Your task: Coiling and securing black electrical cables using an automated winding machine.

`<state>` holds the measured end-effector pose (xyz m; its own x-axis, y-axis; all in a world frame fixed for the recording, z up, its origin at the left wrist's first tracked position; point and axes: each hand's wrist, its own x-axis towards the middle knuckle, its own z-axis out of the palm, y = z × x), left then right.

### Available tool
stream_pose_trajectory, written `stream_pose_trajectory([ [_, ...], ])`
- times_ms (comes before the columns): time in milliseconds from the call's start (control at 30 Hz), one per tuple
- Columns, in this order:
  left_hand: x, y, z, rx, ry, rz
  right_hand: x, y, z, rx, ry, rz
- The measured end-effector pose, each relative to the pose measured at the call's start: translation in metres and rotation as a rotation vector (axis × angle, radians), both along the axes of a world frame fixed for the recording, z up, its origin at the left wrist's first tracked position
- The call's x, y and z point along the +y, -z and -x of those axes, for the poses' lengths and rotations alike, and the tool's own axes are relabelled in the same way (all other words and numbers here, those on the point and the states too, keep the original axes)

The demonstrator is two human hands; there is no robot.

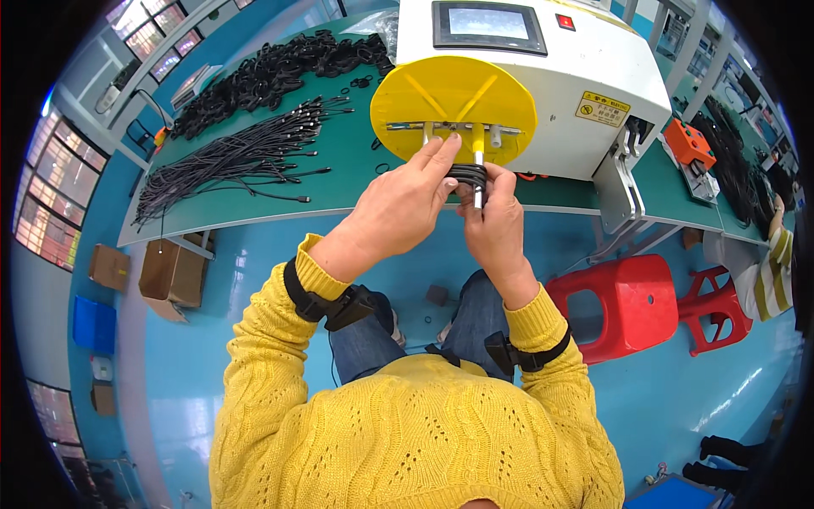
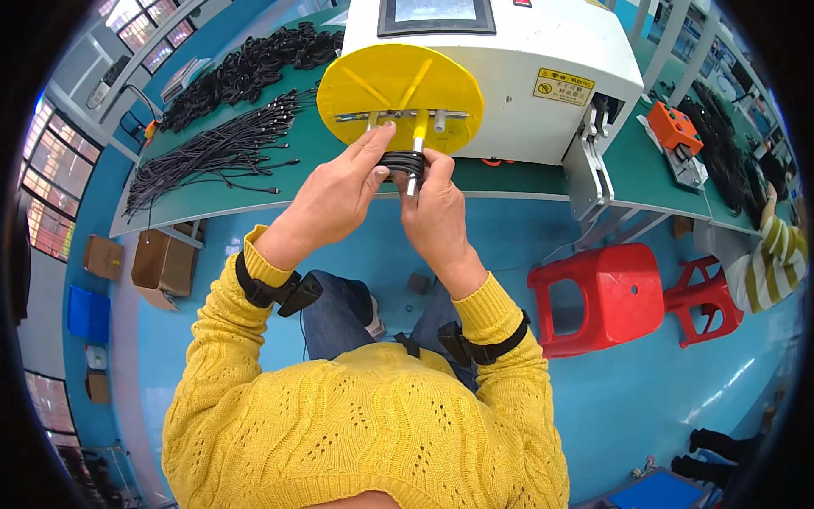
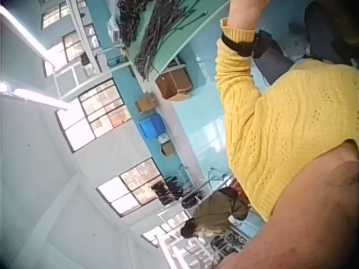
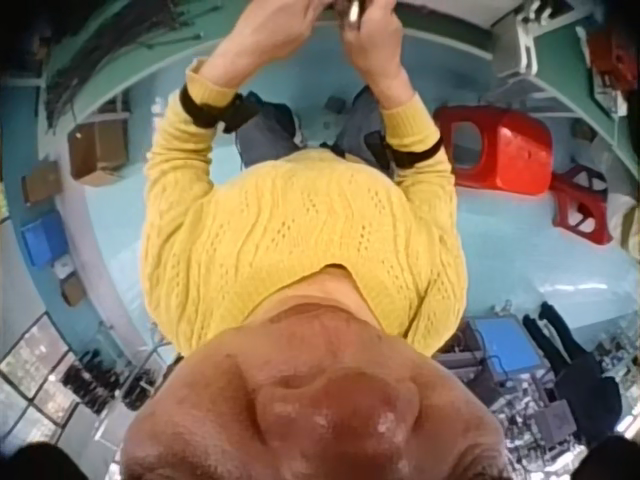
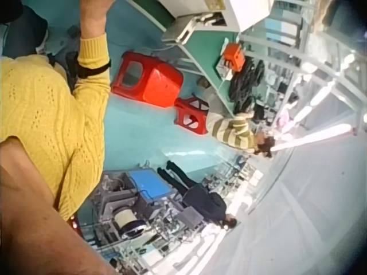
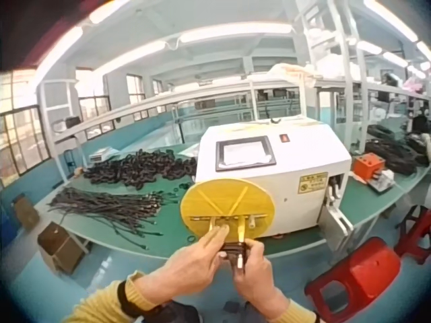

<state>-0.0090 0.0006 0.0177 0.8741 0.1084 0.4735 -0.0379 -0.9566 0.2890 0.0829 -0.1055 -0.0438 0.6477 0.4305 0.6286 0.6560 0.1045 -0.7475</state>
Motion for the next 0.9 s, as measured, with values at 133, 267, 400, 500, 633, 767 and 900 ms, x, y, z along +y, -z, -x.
stream_pose_trajectory([
  [133, -0.002, 0.010, -0.002, -0.085, -0.018, -0.054, 0.000, -0.003, -0.002, -0.045, -0.007, 0.105],
  [267, -0.001, 0.013, -0.003, -0.125, 0.010, -0.061, 0.002, -0.003, 0.001, -0.127, 0.063, 0.074],
  [400, -0.006, 0.006, 0.001, -0.070, 0.022, 0.000, 0.002, -0.009, 0.008, 0.008, 0.077, 0.086],
  [500, -0.017, 0.005, 0.013, -0.058, 0.029, 0.026, -0.007, -0.012, 0.022, 0.057, 0.079, 0.068],
  [633, -0.041, 0.026, 0.043, -0.082, 0.001, 0.072, -0.032, 0.006, 0.056, 0.016, 0.017, 0.029],
  [767, -0.048, 0.067, 0.072, -0.016, -0.109, 0.248, -0.024, 0.042, 0.063, -0.037, -0.049, 0.285],
  [900, -0.020, 0.110, 0.100, 0.086, -0.081, 0.381, -0.003, 0.076, 0.056, -0.072, -0.247, 0.556],
])
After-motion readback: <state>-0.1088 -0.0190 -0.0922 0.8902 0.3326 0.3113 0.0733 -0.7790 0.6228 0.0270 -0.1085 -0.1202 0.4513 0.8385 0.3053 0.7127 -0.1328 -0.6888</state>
